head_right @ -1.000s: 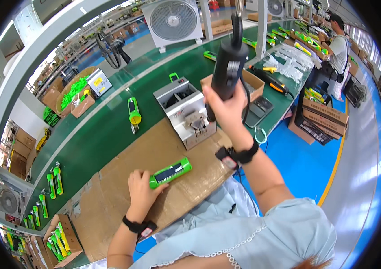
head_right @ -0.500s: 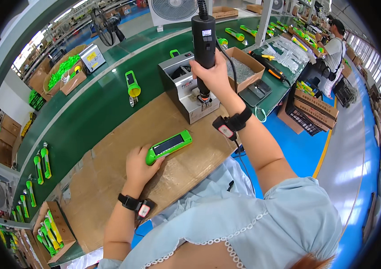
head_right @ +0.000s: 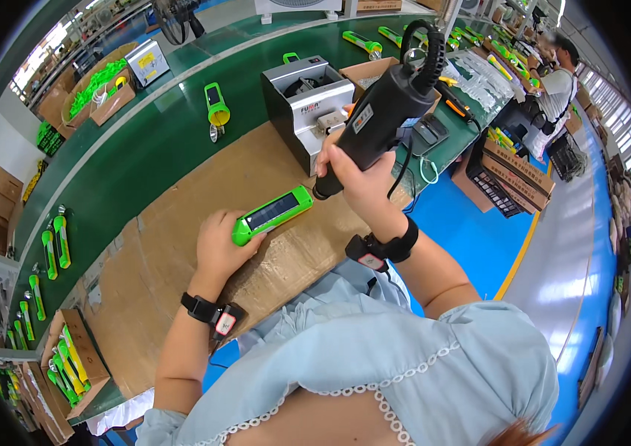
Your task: The recorder uses an electric screwdriver to assemble the internal components and housing of handheld flashlights.
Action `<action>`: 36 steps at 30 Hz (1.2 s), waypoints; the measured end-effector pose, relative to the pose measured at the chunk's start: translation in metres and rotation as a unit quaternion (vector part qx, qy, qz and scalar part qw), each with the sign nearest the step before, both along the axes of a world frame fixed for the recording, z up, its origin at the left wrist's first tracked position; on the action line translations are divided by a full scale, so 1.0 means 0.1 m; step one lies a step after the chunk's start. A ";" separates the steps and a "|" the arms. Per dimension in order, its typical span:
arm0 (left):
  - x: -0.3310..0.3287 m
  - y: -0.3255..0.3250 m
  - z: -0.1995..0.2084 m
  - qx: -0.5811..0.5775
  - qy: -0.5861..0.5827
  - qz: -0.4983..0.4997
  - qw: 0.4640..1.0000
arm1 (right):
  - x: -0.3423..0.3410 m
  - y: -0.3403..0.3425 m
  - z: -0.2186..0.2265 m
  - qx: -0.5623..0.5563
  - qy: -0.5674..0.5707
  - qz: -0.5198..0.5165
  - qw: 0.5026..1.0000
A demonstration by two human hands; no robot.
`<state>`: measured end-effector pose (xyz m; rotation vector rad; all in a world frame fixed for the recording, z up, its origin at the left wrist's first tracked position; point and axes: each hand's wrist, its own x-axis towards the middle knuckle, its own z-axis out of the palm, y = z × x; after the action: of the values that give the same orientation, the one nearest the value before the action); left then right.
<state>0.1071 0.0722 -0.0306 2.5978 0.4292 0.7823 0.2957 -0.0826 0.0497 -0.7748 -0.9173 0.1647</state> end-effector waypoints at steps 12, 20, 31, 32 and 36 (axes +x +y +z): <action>-0.01 0.01 0.00 0.005 0.001 -0.007 1.000 | 0.00 0.11 -0.13 -0.063 -0.022 -0.027 0.997; 0.00 0.01 0.00 0.017 -0.013 -0.004 1.000 | -0.06 0.22 -0.12 -0.075 -0.018 -0.042 0.996; 0.02 0.01 0.00 0.002 -0.004 0.001 1.000 | -0.01 0.25 -0.28 -0.081 0.015 -0.043 0.996; 0.01 0.00 0.00 0.005 -0.002 0.003 1.000 | -0.03 0.26 -0.27 -0.082 0.016 -0.040 0.996; 0.01 0.02 0.00 0.006 -0.008 0.003 1.000 | -0.04 0.29 -0.25 -0.100 0.016 -0.046 0.994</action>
<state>0.1076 0.0747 -0.0311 2.6015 0.4284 0.8101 0.2922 -0.0537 0.0249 -0.9958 -0.8410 0.1891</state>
